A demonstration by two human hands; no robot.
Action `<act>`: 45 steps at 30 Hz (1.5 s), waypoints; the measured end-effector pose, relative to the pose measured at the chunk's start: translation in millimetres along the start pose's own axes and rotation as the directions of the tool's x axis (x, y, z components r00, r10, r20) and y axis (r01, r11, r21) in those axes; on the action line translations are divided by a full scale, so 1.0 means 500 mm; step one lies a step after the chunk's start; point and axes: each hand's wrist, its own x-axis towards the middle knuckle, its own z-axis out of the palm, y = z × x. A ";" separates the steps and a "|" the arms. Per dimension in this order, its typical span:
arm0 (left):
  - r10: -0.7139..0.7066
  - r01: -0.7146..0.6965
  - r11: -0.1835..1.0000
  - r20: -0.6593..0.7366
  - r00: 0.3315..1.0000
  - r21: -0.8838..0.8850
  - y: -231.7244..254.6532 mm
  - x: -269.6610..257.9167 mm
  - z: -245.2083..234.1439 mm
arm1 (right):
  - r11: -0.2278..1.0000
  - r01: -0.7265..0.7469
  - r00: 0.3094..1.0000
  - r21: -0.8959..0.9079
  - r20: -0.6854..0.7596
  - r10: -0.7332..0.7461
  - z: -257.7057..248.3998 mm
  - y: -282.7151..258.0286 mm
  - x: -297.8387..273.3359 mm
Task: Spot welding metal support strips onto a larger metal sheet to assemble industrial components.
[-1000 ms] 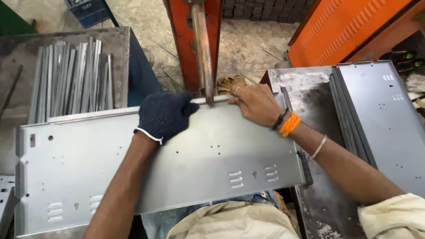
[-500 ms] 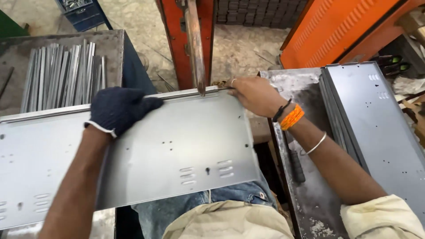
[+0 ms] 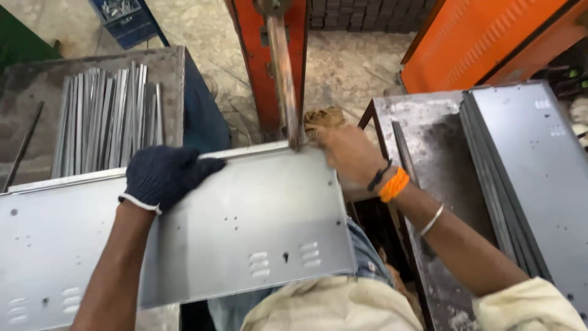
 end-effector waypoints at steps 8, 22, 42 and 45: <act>0.034 -0.039 0.999 -0.133 0.990 -0.037 0.048 -0.033 0.014 | 0.997 -0.070 0.997 0.033 -0.016 0.071 -0.033 -0.007 -0.036; -0.051 0.046 0.977 -0.019 0.998 -0.207 0.217 -0.060 0.205 | 0.997 -0.066 0.997 0.043 -0.027 0.067 0.105 -0.073 -0.172; -0.055 0.087 0.974 0.153 0.987 -0.209 0.211 -0.070 0.198 | 0.992 -0.014 0.995 0.129 0.102 0.001 0.100 -0.099 -0.118; -0.117 0.156 0.957 0.165 0.979 -0.246 0.191 -0.087 0.198 | 0.972 -0.202 0.944 -0.119 0.239 0.225 -0.020 0.022 -0.189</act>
